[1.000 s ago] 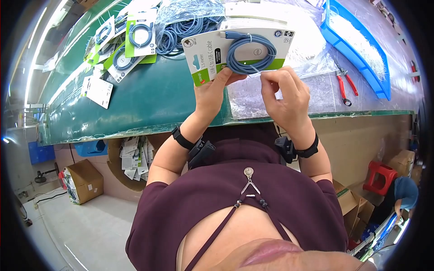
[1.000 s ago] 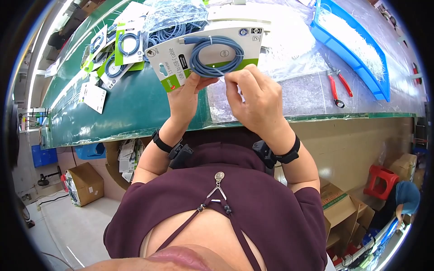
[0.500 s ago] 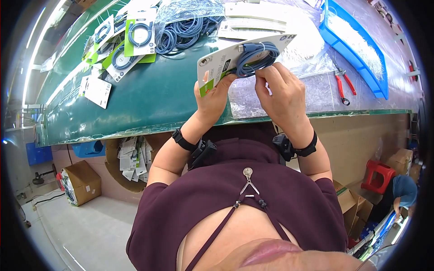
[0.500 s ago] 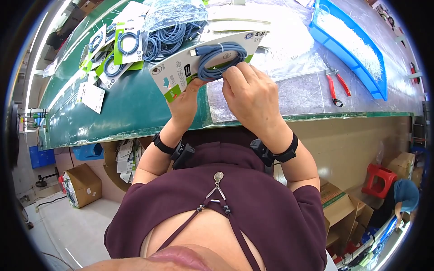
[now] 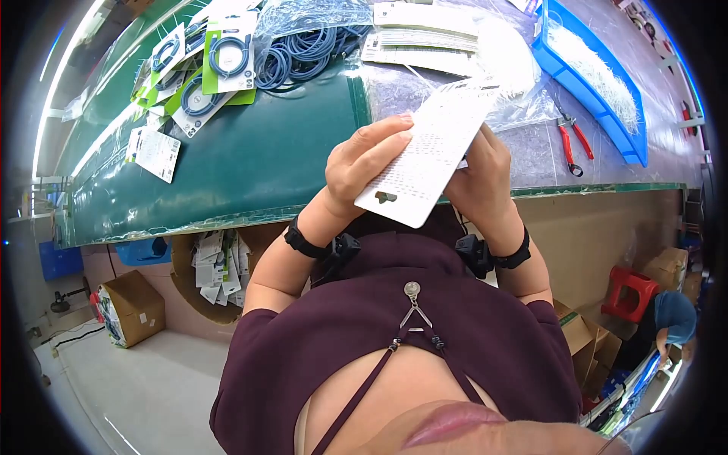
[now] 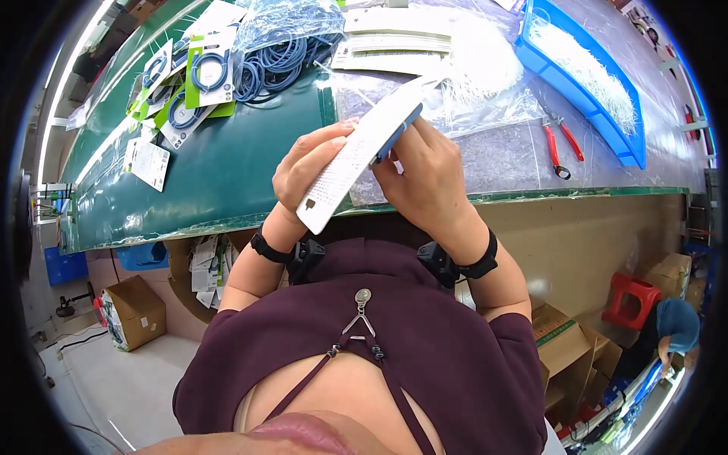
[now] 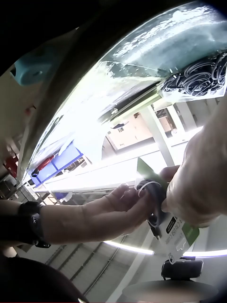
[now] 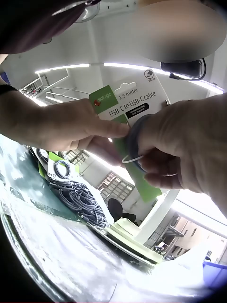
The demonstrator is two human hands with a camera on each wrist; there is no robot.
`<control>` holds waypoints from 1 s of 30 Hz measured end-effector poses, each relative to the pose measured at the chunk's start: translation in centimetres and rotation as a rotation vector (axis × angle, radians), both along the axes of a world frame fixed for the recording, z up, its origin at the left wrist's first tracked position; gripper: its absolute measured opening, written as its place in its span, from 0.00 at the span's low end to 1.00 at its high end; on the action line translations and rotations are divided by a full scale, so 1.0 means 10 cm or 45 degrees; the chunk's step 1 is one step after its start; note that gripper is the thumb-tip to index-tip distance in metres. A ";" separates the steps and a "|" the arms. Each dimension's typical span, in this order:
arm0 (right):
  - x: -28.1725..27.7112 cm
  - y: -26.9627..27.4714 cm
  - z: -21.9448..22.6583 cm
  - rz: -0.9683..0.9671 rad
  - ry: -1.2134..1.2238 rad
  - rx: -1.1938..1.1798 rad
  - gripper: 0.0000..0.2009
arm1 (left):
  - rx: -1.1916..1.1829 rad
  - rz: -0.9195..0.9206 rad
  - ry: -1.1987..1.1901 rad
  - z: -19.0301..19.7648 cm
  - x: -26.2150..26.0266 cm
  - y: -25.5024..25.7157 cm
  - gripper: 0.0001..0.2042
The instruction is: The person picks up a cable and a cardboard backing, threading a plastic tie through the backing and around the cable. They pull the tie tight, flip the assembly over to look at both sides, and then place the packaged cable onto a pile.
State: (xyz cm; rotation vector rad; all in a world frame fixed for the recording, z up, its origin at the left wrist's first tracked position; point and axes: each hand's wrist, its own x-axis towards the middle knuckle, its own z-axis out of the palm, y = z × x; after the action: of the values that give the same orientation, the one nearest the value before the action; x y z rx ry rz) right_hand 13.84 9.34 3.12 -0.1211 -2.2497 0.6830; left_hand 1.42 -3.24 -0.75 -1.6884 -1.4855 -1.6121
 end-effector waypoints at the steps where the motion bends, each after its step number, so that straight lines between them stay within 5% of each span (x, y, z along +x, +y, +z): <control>1: 0.01 0.00 0.01 0.003 0.008 -0.012 0.09 | 0.023 0.000 0.021 -0.02 -0.01 0.01 0.14; 7: -0.05 0.04 -0.13 -0.053 0.044 -0.321 0.10 | -0.042 -0.005 -0.017 -0.01 -0.01 0.00 0.13; 10: 0.11 0.20 -0.01 0.051 0.012 -0.192 0.11 | -0.045 -0.346 -1.376 -0.08 0.00 -0.02 0.13; 11: 0.09 0.24 -0.04 0.053 0.008 -0.195 0.11 | -0.046 -0.342 -1.380 -0.08 0.01 -0.04 0.13; 14: -0.07 0.45 -0.25 0.278 0.186 -1.220 0.14 | 0.001 -0.803 -1.708 -0.03 0.04 -0.05 0.15; 23: -0.16 0.31 -0.42 0.437 0.089 -0.589 0.26 | -0.073 -0.912 -1.861 -0.09 0.15 -0.03 0.16; 26: -0.16 0.36 -0.68 0.238 0.142 -0.347 0.25 | -0.072 -1.015 -1.947 -0.12 0.22 -0.01 0.17; 30: -0.09 0.52 -0.85 0.065 -0.260 -0.751 0.26 | -0.035 -0.789 -2.054 -0.11 0.22 0.05 0.16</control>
State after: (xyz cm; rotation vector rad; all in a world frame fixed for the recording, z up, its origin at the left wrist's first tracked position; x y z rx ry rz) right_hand 12.98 14.59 -5.37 -0.4380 -2.1761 1.4004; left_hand 3.59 -2.76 -1.89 -0.5678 -1.4009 -3.7055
